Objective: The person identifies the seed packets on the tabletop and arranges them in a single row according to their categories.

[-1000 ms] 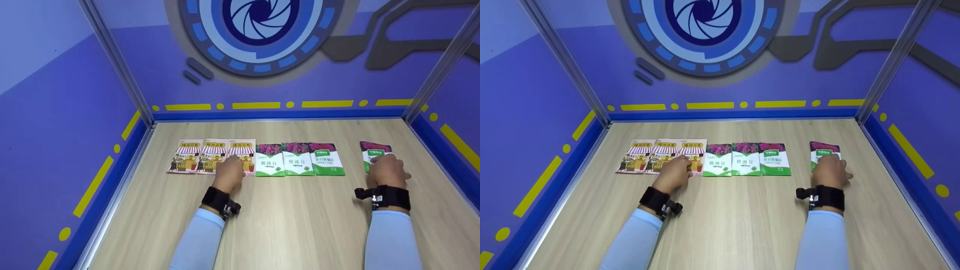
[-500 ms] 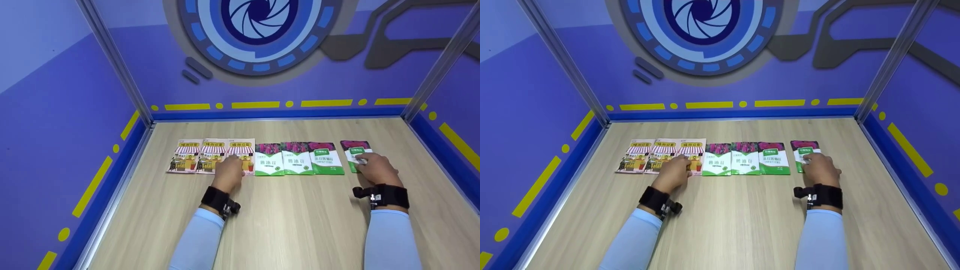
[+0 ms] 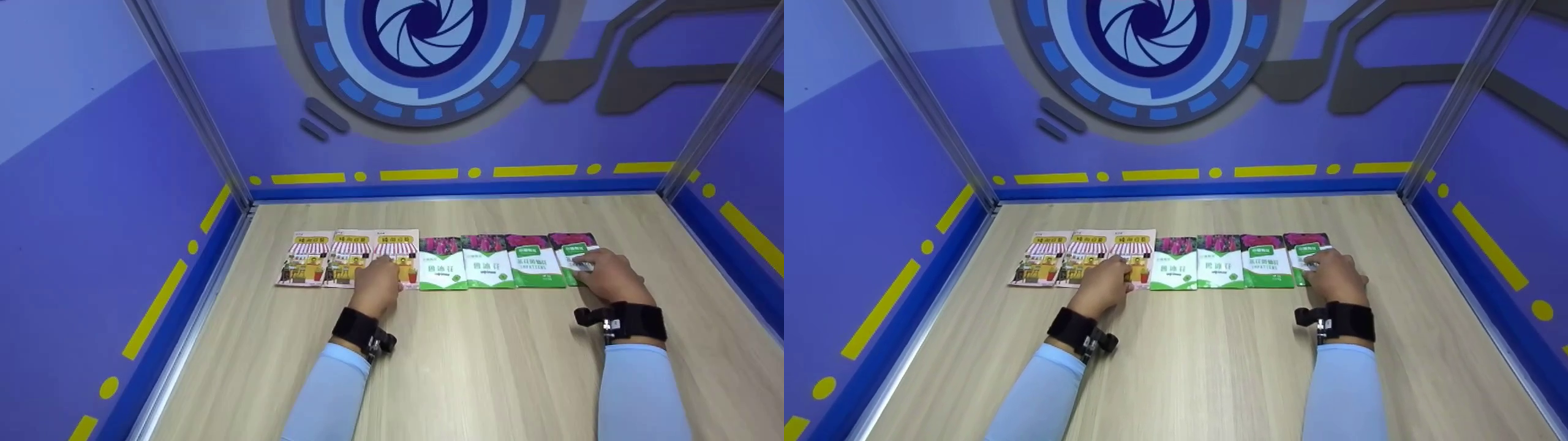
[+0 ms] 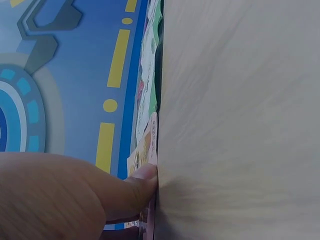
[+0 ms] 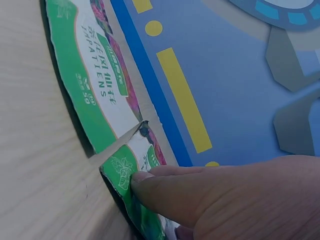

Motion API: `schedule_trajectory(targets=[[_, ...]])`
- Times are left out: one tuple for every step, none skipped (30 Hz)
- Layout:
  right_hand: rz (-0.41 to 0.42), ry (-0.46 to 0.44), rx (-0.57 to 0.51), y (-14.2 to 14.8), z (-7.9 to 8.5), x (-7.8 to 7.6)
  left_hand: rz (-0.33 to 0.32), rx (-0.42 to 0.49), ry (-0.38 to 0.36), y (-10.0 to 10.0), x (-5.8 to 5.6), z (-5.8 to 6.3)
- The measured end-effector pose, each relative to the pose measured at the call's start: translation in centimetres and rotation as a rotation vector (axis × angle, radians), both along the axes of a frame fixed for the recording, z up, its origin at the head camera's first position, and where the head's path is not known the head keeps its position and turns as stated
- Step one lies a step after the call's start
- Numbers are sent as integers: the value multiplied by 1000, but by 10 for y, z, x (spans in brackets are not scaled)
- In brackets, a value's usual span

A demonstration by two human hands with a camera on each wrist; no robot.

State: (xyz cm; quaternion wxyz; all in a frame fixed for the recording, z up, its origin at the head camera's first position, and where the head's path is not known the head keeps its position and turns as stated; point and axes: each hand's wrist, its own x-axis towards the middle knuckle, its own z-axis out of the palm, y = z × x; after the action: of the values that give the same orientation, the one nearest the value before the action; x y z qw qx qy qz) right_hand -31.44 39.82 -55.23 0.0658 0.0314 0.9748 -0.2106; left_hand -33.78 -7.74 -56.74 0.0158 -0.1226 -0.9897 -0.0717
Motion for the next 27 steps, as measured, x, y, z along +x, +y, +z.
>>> schedule_trajectory(targets=[[1, 6, 0, 0, 0, 1, -1, -4, 3, 0, 0, 0], [2, 8, -3, 0, -1, 1, -2, -9, 9, 0, 0, -1], [1, 9, -8, 0, -1, 2, -4, -13, 17, 0, 0, -1], [-3, 5, -11, 0, -2, 2, -1, -9, 15, 0, 0, -1], [-4, 2, -11, 0, -2, 2, 0, -5, 16, 0, 0, -2], [-2, 0, -7, 0, -2, 2, 0, -4, 12, 1, -1, -2], [-2, -2, -7, 1, -3, 2, 1, -1, 8, 1, -1, -2], [-4, -4, -6, 1, -3, 2, 2, 2, 6, 0, -1, -2], [-4, -3, -6, 1, -2, 1, 3, 5, 3, 0, -1, -2], [-4, -4, -3, 1, -2, 1, 5, 6, 2, 0, -1, -2], [-5, -5, -3, 1, -1, 0, 7, 4, 0, 0, -1, -2], [-8, -7, -4, 0, 0, -1, 10, 3, -1, 0, -1, -1], [-13, -11, -7, 1, 0, -2, 13, 4, 2, 0, -1, -1], [-15, -15, -10, 1, 0, -2, 14, 5, 4, 0, -1, 0], [-14, -19, -10, 1, 0, -2, 15, 6, 6, 0, -1, 0], [-13, -22, -10, 1, 1, -2, 14, 4, 6, 1, -1, 1], [-15, -25, -11, 1, 1, -3, 13, 4, 4, 1, -1, 1], [-13, -25, -11, 1, 1, -3, 12, 5, 3, 1, 0, 2], [-12, -24, -10, 2, 1, -3, 12, 4, 0, 1, 0, 2], [-9, -19, -10, 2, 1, -3, 13, 4, -5, 2, 0, 3], [-7, -13, -7, 1, 2, -3, 14, 4, -9, 2, 0, 3], [-7, -8, -5, 1, 2, -3, 16, 6, -11, 2, -1, 3], [-9, -4, -4, 1, 2, -3, 18, 12, -13, 2, 0, 3], [-6, 0, -2, 0, 3, -2, 21, 16, -15, 2, 0, 3], [-5, 2, -3, 0, 3, -2, 24, 19, -15, 2, 0, 3], [-4, 3, -5, 0, 2, -2, 26, 21, -13, 2, 0, 3], [-3, 5, -6, 0, 2, -2, 27, 23, -5, 2, 1, 3]])
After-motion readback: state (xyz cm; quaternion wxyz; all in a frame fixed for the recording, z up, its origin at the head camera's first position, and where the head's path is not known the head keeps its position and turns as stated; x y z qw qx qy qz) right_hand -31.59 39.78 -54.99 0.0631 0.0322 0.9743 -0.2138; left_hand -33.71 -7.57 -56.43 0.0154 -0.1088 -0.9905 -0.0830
